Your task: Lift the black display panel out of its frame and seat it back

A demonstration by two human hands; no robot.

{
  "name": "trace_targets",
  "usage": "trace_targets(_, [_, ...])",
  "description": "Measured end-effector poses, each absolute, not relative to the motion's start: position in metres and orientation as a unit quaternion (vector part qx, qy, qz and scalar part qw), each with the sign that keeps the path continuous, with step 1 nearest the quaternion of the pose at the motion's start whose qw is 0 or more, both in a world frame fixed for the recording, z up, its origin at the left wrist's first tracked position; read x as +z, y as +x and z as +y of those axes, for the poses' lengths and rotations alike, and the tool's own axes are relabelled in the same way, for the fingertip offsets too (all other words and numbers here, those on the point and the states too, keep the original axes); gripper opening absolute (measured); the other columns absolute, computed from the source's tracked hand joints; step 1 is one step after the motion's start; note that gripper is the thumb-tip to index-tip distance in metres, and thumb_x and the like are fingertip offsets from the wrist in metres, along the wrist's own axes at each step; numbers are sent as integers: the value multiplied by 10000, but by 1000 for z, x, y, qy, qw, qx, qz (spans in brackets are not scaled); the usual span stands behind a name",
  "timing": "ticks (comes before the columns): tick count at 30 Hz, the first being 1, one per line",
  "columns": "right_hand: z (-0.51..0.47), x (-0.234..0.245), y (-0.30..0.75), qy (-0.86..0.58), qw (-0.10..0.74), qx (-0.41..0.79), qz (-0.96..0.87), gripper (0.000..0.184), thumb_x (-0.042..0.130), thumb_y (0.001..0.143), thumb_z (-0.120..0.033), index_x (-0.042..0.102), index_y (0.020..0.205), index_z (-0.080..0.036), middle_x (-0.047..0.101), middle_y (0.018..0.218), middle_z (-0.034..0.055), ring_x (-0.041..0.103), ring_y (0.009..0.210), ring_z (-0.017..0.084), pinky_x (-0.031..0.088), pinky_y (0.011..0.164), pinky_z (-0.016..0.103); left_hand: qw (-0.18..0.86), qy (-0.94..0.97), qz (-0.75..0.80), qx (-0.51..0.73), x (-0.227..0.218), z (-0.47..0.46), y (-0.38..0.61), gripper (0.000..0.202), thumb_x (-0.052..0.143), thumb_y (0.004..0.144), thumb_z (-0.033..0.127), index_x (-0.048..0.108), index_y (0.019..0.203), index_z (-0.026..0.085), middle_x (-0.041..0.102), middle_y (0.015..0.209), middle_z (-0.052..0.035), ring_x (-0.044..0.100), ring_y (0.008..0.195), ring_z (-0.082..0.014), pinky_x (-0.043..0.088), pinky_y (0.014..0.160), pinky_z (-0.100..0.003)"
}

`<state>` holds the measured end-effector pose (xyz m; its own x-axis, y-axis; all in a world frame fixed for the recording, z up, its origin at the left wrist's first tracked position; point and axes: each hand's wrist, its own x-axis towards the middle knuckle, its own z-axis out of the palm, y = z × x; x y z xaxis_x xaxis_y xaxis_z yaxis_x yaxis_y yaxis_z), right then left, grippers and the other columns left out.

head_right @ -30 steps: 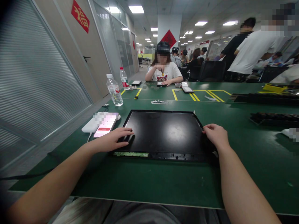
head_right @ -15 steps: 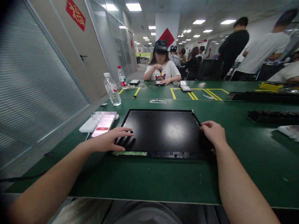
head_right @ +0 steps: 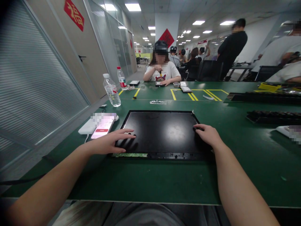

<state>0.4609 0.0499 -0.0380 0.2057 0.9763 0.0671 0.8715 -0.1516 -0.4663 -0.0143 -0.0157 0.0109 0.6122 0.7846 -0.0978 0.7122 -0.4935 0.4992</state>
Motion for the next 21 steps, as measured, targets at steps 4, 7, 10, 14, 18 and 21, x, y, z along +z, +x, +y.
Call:
trace_targets(4, [51, -38, 463, -745, 205, 132, -621, 331, 643, 797, -309, 798, 1089, -286, 763, 1150, 26, 683, 1089, 286, 521, 959, 385, 249, 867, 426, 73, 10, -16, -14, 609, 721, 831, 261, 604, 1424, 330, 387, 1648, -64, 402, 1477, -323, 381, 1160, -441])
trace_targets(7, [52, -38, 465, -740, 207, 131, -627, 326, 642, 793, -311, 802, 1076, -281, 768, 1131, 28, 690, 1073, 284, 526, 955, 386, 240, 874, 418, 66, 7, -15, -15, 603, 717, 843, 240, 597, 1427, 326, 374, 1654, -64, 387, 1486, -312, 362, 1176, -435])
trace_targets(10, [52, -39, 466, -728, 220, 129, -636, 315, 627, 790, -302, 809, 1044, -271, 778, 1090, 32, 701, 1050, 280, 535, 942, 384, 231, 881, 409, 58, 5, -13, -16, 606, 708, 852, 211, 582, 1437, 309, 353, 1664, -72, 380, 1490, -309, 349, 1185, -440])
trace_targets(14, [51, -38, 466, -731, 218, 134, -633, 326, 620, 797, -301, 808, 1061, -263, 780, 1087, 32, 698, 1060, 282, 527, 955, 389, 228, 882, 410, 52, 5, -13, -17, 605, 697, 864, 206, 567, 1447, 300, 341, 1670, -78, 375, 1492, -312, 345, 1190, -450])
trace_targets(18, [50, -35, 465, -737, 211, 140, -626, 321, 618, 811, -291, 807, 1069, -265, 778, 1096, 30, 697, 1063, 279, 523, 954, 383, 233, 882, 407, 47, 5, -14, -17, 594, 680, 875, 200, 566, 1447, 306, 335, 1673, -75, 375, 1493, -308, 368, 1175, -445])
trace_targets(21, [49, -34, 463, -743, 215, 136, -619, 318, 616, 817, -291, 808, 1069, -266, 778, 1092, 34, 699, 1046, 275, 529, 926, 373, 235, 882, 407, 41, 5, -14, -17, 577, 670, 883, 207, 570, 1443, 304, 339, 1671, -74, 378, 1493, -303, 371, 1174, -437])
